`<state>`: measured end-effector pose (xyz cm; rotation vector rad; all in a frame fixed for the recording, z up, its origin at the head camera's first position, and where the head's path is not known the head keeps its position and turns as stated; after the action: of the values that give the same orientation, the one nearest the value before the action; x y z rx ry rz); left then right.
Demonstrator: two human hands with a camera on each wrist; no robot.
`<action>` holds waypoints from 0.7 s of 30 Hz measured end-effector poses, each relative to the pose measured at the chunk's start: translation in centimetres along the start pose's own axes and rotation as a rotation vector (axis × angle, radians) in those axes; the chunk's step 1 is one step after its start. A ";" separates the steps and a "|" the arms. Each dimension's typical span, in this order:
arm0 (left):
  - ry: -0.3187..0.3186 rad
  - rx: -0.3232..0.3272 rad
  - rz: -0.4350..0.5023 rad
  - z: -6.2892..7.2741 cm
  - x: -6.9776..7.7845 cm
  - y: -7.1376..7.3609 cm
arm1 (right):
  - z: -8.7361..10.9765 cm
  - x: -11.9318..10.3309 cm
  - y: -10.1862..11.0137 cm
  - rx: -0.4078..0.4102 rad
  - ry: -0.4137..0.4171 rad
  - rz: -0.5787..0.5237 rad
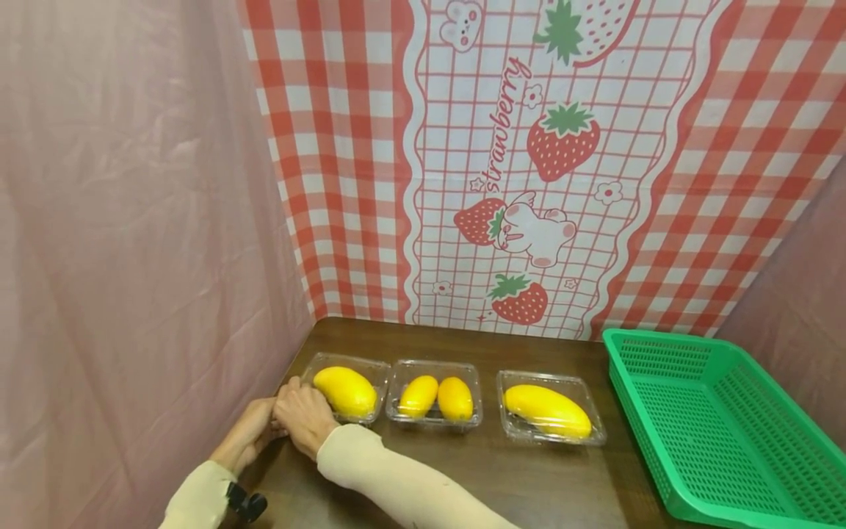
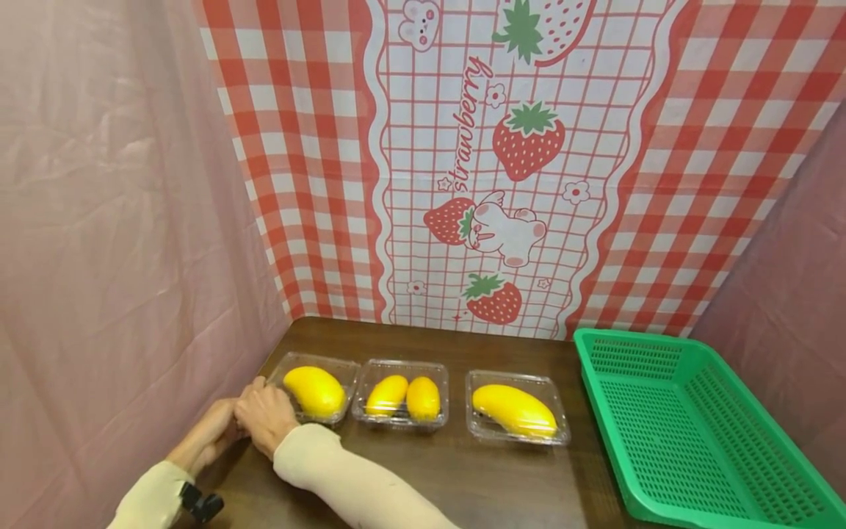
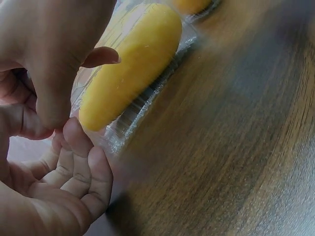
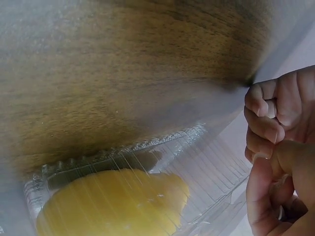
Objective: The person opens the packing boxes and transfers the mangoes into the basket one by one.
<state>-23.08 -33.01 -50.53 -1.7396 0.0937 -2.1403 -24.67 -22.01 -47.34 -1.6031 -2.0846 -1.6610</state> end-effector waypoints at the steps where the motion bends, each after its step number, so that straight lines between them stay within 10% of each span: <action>1: 0.005 -0.005 0.008 0.0 0.0 0.0 | -0.1 0.1 0.1 0.001 -0.002 -0.004; 21: -0.059 -0.036 -0.148 0.5 0.1 0.1 | -0.2 2.6 1.0 0.023 -0.006 -0.106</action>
<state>-22.60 -33.07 -50.31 -1.8823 -0.0134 -2.2002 -25.31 -20.53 -45.08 -1.5182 -2.2199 -1.6572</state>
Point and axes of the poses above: each hand's wrist, its own z-axis away from the middle knuckle, its own y-axis out of the back of the hand, x = y × z, the point moved 2 cm from there along -z, towards the middle knuckle, and after that the axes turned 12 degrees about z, right-handed, at the moved point
